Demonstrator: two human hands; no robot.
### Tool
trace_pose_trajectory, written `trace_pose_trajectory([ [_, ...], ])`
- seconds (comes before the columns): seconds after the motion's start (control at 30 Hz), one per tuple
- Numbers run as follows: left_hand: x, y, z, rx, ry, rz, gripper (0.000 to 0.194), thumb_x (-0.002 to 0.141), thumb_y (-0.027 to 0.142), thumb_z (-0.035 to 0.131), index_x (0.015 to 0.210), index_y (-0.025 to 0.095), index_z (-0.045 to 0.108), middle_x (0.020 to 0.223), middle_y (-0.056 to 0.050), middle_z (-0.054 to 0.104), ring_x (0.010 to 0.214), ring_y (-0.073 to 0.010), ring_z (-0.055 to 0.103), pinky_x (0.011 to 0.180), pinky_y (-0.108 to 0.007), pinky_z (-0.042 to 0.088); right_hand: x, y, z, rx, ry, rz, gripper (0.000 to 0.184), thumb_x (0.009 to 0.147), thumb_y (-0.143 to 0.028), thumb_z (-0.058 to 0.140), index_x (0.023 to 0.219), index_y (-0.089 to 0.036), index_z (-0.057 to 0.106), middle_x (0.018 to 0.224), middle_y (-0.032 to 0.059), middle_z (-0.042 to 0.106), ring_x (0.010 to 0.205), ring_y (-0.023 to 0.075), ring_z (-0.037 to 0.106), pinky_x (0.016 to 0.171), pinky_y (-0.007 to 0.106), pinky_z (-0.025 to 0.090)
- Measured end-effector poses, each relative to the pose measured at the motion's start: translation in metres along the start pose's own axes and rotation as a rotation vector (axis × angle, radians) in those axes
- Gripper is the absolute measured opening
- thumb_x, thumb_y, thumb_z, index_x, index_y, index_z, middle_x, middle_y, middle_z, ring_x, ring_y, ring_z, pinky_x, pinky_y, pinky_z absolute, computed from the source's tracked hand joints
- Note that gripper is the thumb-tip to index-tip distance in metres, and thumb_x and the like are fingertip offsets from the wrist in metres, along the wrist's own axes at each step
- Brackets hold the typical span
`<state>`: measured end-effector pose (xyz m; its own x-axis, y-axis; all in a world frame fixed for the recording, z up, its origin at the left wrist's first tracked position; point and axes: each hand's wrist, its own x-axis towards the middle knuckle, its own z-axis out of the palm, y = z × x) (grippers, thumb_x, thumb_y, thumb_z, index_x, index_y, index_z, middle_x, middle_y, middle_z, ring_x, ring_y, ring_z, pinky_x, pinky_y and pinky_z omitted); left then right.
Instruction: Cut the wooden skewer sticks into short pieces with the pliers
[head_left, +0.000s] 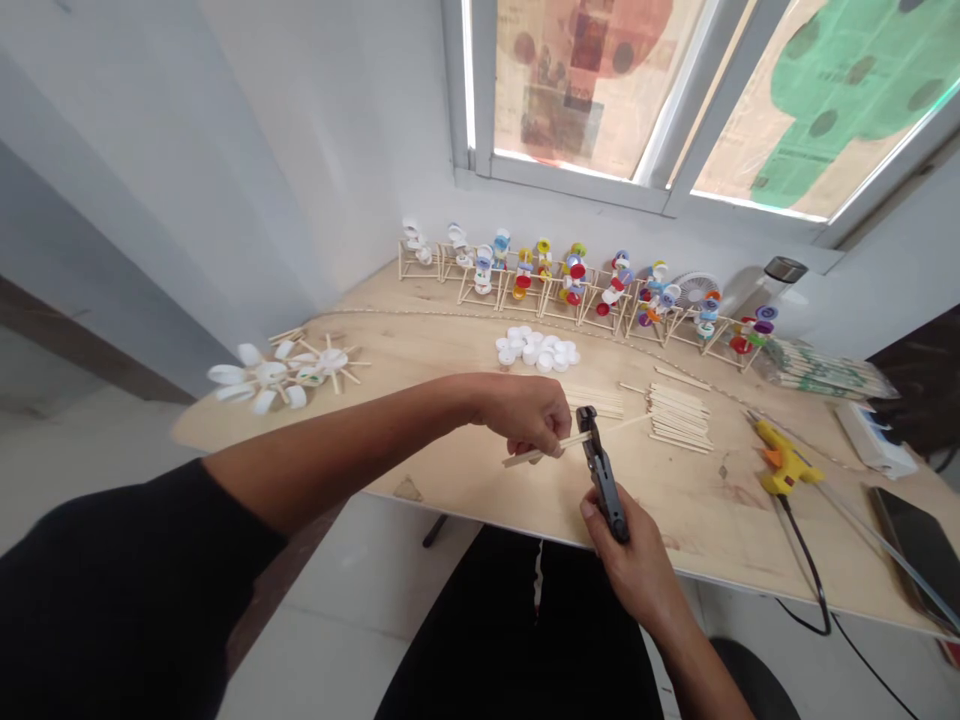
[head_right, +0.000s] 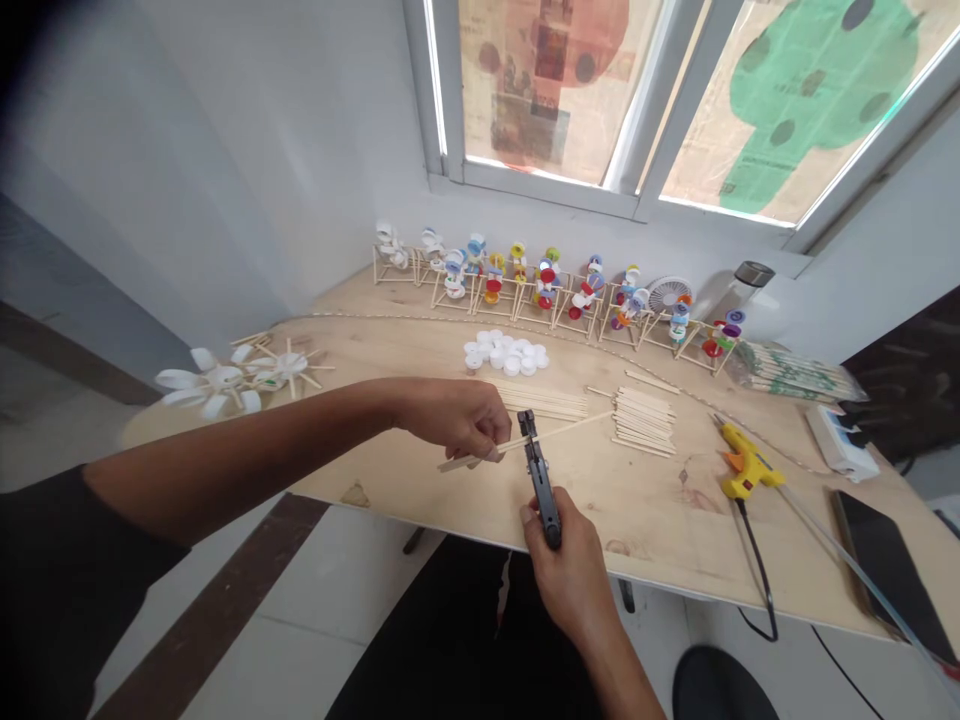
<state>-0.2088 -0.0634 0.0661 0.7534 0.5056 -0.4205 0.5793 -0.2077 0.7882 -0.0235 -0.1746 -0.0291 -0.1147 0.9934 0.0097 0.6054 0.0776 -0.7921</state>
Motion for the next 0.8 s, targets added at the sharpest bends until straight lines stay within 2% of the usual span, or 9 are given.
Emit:
trace_pose_trajectory([
  [0.3, 0.001, 0.001, -0.001, 0.008, 0.007, -0.010, 0.009, 0.070, 0.018, 0.055, 0.066, 0.011, 0.059, 0.051, 0.001, 0.055, 0.044, -0.0079, 0.047, 0.044, -0.020, 0.041, 0.002, 0.004, 0.001, 0.024, -0.009, 0.013, 0.024, 0.082, -0.041, 0.044, 0.078, -0.019, 0.052, 0.063, -0.0008, 0.053, 0.055, 0.0147, 0.049, 0.052, 0.024, 0.039],
  [0.47, 0.001, 0.001, -0.001, 0.005, 0.019, -0.015, 0.011, 0.070, 0.018, 0.054, 0.072, 0.010, 0.061, 0.053, 0.001, 0.056, 0.045, -0.0083, 0.048, 0.044, -0.020, 0.041, 0.004, 0.005, 0.001, -0.017, 0.006, 0.025, 0.027, 0.082, -0.044, 0.043, 0.080, -0.018, 0.053, 0.068, 0.0007, 0.056, 0.060, 0.0159, 0.051, 0.057, 0.025, 0.041],
  [0.8, 0.002, -0.004, -0.001, 0.017, 0.014, -0.019, 0.013, 0.070, 0.022, 0.054, 0.073, 0.012, 0.062, 0.054, 0.000, 0.061, 0.046, -0.0085, 0.050, 0.045, -0.019, 0.041, 0.006, 0.011, 0.007, -0.011, 0.018, 0.022, 0.030, 0.081, -0.045, 0.042, 0.079, -0.018, 0.054, 0.063, 0.0004, 0.055, 0.055, 0.0152, 0.050, 0.053, 0.024, 0.040],
])
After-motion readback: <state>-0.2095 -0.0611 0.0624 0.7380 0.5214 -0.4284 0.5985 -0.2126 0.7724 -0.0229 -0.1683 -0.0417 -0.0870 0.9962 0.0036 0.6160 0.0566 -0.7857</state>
